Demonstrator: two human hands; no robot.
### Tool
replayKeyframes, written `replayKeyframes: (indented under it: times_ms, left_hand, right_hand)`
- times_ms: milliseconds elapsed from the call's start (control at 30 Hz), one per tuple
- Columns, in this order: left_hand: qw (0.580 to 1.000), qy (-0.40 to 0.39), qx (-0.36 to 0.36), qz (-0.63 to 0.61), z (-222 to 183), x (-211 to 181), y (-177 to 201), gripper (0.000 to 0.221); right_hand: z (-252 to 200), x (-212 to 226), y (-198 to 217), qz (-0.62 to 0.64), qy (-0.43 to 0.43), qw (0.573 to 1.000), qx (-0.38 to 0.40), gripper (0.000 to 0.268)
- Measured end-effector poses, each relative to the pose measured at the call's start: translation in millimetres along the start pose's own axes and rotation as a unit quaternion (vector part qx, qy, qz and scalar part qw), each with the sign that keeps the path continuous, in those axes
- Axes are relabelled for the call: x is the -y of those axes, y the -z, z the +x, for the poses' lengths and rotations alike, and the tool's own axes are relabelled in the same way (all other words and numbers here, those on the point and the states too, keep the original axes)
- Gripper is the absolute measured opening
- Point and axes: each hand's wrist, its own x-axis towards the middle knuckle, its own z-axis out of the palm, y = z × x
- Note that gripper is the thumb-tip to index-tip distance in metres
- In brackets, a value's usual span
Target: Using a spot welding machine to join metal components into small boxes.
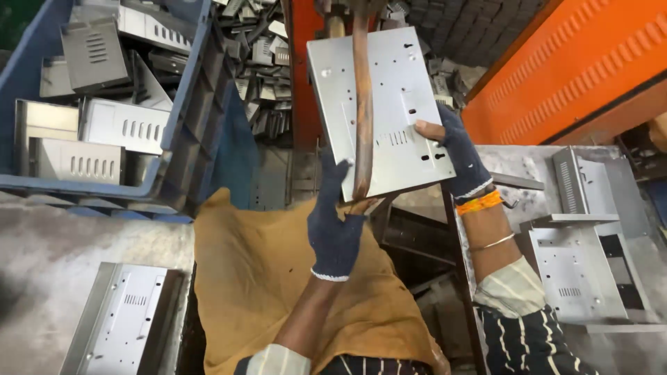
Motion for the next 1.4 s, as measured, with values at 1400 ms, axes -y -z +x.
replayKeyframes:
  times_ms: [1400]
  left_hand:
    - [0.985, 0.109, -0.118, -0.063, -11, 48, 13, 0.075]
  right_hand:
    - [-48, -88, 6, -0.022, 0.069, 0.995, -0.074, 0.065]
